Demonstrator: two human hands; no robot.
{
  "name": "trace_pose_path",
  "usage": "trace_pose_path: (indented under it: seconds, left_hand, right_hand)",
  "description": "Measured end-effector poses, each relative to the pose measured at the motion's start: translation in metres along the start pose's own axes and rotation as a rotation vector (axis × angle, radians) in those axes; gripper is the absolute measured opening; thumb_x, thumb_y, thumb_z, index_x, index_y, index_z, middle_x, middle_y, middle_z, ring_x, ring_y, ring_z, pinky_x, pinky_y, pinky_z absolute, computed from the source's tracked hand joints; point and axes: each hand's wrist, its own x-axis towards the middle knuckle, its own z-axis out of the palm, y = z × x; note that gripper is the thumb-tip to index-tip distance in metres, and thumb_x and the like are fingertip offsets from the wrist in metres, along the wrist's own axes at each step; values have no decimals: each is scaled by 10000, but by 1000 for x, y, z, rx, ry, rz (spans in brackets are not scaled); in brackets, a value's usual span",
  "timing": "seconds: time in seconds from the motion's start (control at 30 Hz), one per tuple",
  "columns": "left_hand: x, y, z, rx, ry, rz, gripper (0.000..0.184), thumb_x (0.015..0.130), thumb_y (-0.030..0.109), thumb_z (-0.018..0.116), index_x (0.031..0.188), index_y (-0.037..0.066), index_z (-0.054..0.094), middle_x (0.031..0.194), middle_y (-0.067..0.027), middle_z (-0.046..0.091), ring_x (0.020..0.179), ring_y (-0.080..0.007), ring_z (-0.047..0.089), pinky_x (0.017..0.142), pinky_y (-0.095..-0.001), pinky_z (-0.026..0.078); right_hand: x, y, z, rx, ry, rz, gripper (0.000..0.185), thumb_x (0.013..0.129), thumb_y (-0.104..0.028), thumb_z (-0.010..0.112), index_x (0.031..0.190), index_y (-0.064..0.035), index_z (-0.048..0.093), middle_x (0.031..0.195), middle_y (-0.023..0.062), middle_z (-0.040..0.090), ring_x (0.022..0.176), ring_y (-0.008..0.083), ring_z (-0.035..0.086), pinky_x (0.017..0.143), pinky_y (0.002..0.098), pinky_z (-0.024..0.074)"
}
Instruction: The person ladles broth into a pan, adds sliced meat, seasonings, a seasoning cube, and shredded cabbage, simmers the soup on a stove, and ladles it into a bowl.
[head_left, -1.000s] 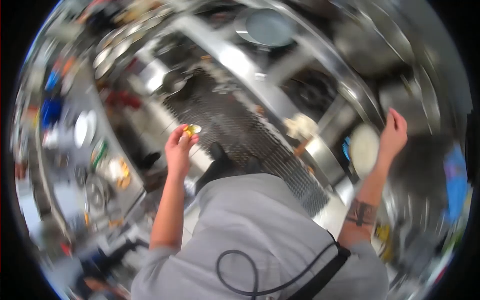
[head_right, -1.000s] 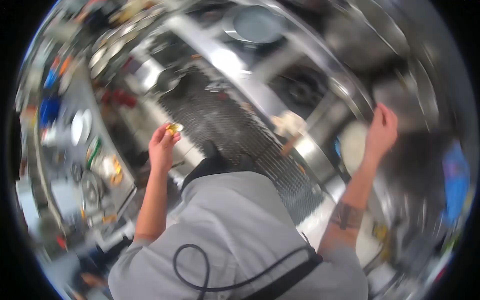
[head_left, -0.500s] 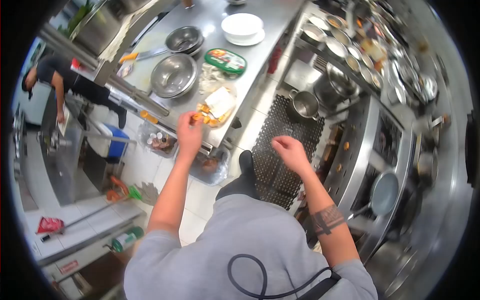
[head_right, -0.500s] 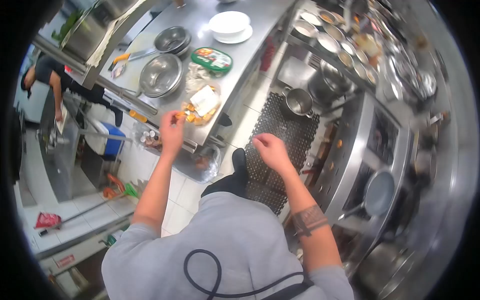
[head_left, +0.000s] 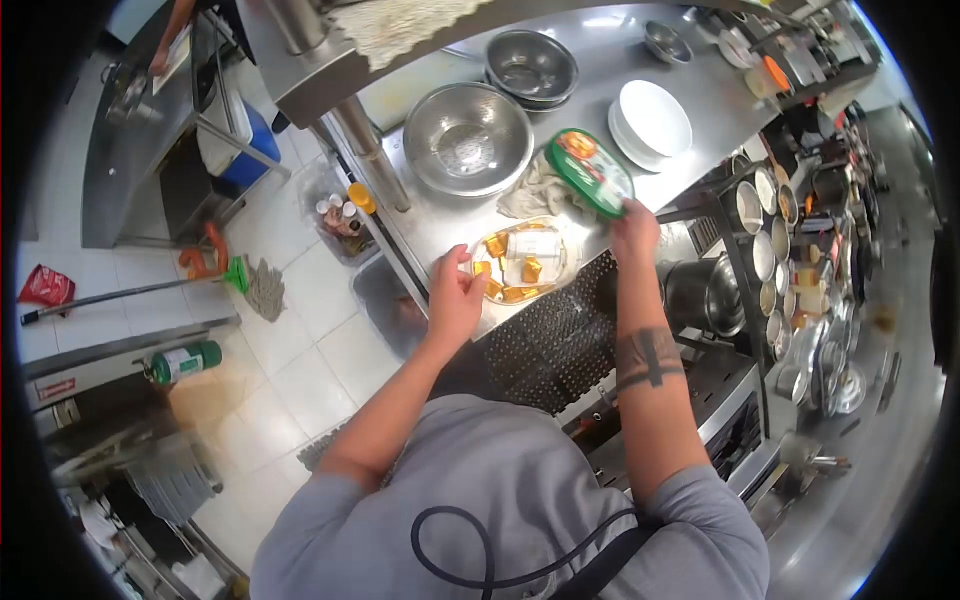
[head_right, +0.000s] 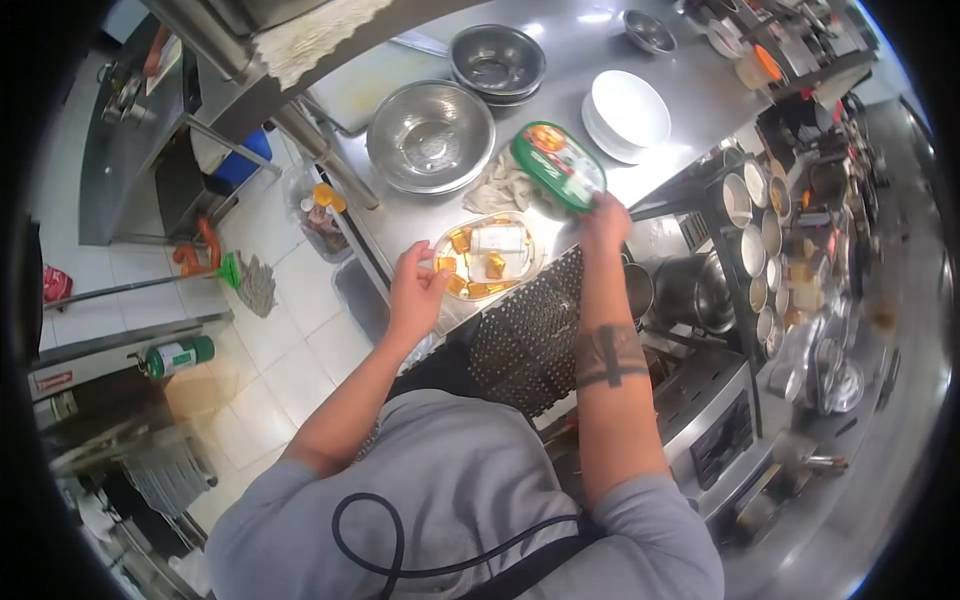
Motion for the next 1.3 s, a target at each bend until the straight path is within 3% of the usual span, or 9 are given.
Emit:
trace_pose_path:
  seconds: [0.2, 0.33, 0.53, 0.6, 0.73, 0.87, 0.93, 1.03, 1.3]
  left_hand:
    - [18, -2, -11, -221, -21, -205, 450, 1027, 190, 664, 1432, 22, 563, 1257, -148, 665, 971, -154, 684, 853, -307, 584]
    - [11, 24, -8, -19, -81, -88, 442, 1032, 188, 659, 1427, 3, 586, 1301, -164, 661, 1073, -170, 677, 919, -317, 581]
    - [13, 17, 1, 103, -63, 85, 409, 1030, 172, 651, 1392, -16, 616, 1209, -151, 676, 1006, -189, 688, 905, -309, 551]
    - [19, 30, 6, -19, -148, -153, 408, 1028, 156, 645, 1392, -25, 611, 1227, -164, 677, 1050, -202, 684, 948, -298, 526]
    - [-8, 34, 40, 176, -309, 91, 408, 1025, 120, 637, 1394, -48, 599, 1258, -194, 670, 1122, -207, 658, 995, -327, 506]
    - [-39, 57, 100, 32, -452, 46, 413, 1032, 117, 631, 1394, -76, 588, 1319, -157, 650, 1204, -201, 624, 1046, -325, 479]
    - [-44, 69, 133, 7, -524, -19, 426, 1040, 124, 629, 1414, -72, 570, 1334, -135, 640, 1229, -181, 609, 1044, -317, 486]
    - [-35, 60, 176, -392, -580, -721, 417, 1041, 162, 652, 1402, -29, 570, 1280, -98, 661, 1156, -135, 629, 985, -308, 521]
    - [-42, -15, 225, -196, -863, -802, 469, 1049, 209, 651, 1439, -23, 532, 1304, -107, 668, 1157, -156, 648, 1011, -322, 523]
  right_hand:
    - [-145, -29, 20, -600, -91, -36, 282, 936, -80, 694, 1191, 42, 689, 1111, 161, 718, 934, 258, 684, 792, 376, 543]
    - [-175, 8, 22, -1198, -172, -730, 251, 916, -169, 745, 1094, -1, 688, 1000, 180, 679, 853, 325, 654, 790, 422, 532]
    - [-160, -9, 14, -1012, -307, -73, 327, 928, -237, 738, 1140, 10, 703, 1005, 171, 738, 981, 291, 703, 872, 376, 545]
    - [-155, -10, 2, -704, -310, 62, 304, 914, -212, 757, 1104, 17, 697, 1009, 130, 745, 955, 238, 695, 848, 362, 538]
    - [-157, -14, -79, -157, -285, 212, 210, 919, -128, 751, 1069, -11, 662, 1099, 62, 713, 897, 152, 647, 799, 287, 502]
    - [-177, -49, -153, -70, -275, 279, 434, 968, -64, 681, 1388, -17, 580, 1236, 56, 664, 1063, 136, 622, 901, 290, 515]
    - [-181, -59, -194, -23, -274, 345, 602, 964, -57, 680, 1532, -46, 481, 1291, 43, 654, 1116, 130, 613, 938, 283, 508]
    - [-184, -56, -249, 1, -342, 417, 708, 939, -26, 683, 1591, -43, 405, 1379, 49, 625, 1168, 128, 607, 964, 295, 513]
    - [-153, -26, -315, -237, -515, 656, 595, 846, -39, 743, 1410, 21, 567, 1184, 63, 705, 1015, 139, 666, 883, 301, 545]
